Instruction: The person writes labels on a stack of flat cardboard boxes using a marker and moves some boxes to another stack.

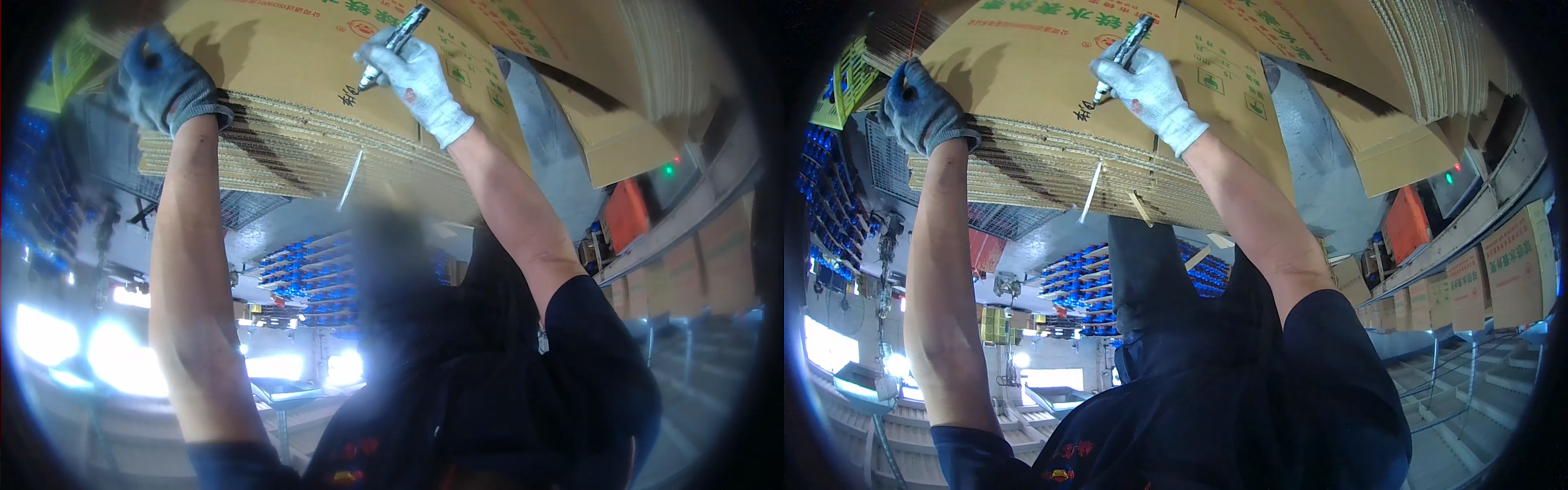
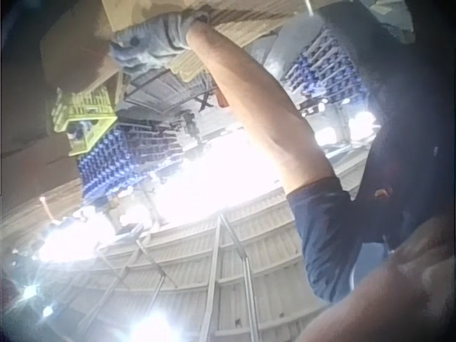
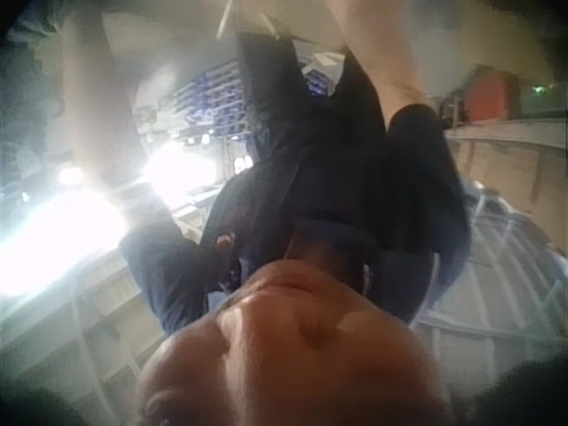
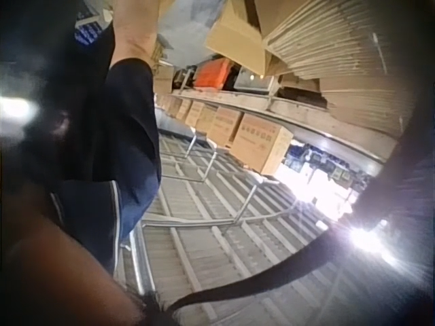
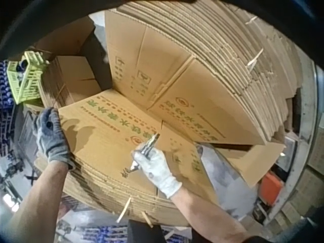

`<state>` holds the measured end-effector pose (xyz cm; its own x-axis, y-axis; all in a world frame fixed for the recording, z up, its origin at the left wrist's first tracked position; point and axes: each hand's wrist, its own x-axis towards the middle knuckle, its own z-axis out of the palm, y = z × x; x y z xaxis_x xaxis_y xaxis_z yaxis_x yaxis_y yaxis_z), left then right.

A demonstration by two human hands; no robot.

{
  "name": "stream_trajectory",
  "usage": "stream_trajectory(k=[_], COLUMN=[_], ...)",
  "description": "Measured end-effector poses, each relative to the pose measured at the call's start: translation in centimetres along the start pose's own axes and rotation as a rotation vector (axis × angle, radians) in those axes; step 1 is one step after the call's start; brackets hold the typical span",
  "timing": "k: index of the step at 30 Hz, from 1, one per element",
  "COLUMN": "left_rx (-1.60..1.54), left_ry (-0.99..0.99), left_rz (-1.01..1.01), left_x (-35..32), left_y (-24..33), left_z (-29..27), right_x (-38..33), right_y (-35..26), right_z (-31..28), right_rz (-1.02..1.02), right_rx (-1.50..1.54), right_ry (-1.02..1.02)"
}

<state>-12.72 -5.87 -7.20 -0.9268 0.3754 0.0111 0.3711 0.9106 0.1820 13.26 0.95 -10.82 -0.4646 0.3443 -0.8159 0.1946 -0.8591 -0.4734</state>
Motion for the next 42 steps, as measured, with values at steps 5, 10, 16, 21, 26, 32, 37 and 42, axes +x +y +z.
stream_trajectory(k=[5,10,16,21,26,32,37,42], left_rx=[-0.065,-0.001,-0.034,-0.007,0.002,-0.056,-0.036,-0.014], left_ry=[0.031,0.045,0.03,0.022,0.026,0.029,0.041,-0.004], left_rz=[0.039,0.053,0.051,0.038,0.046,0.03,0.077,-0.006], left_x=[-0.2,-0.1,-0.1,-0.3,-0.2,0.0,0.0,-0.1], left_y=[-0.1,-0.2,0.0,0.2,0.1,-0.2,-0.3,0.3], left_z=[0.2,0.3,0.2,0.0,0.0,0.3,0.5,-0.2], right_x=[0.3,0.1,0.8,1.0,1.0,1.5,1.4,-0.2], right_y=[-0.2,-0.6,0.2,0.0,0.5,0.9,0.6,-0.1], right_z=[0.4,0.6,0.1,0.3,-0.2,-0.3,-0.4,-1.5], right_rz=[0.004,-0.004,0.003,-0.001,-0.007,0.001,-0.008,0.013], right_rx=[-0.103,-0.094,-0.066,-0.122,-0.102,-0.044,-0.095,-0.077], right_ry=[0.073,0.046,0.098,0.046,0.056,0.092,0.078,0.002])
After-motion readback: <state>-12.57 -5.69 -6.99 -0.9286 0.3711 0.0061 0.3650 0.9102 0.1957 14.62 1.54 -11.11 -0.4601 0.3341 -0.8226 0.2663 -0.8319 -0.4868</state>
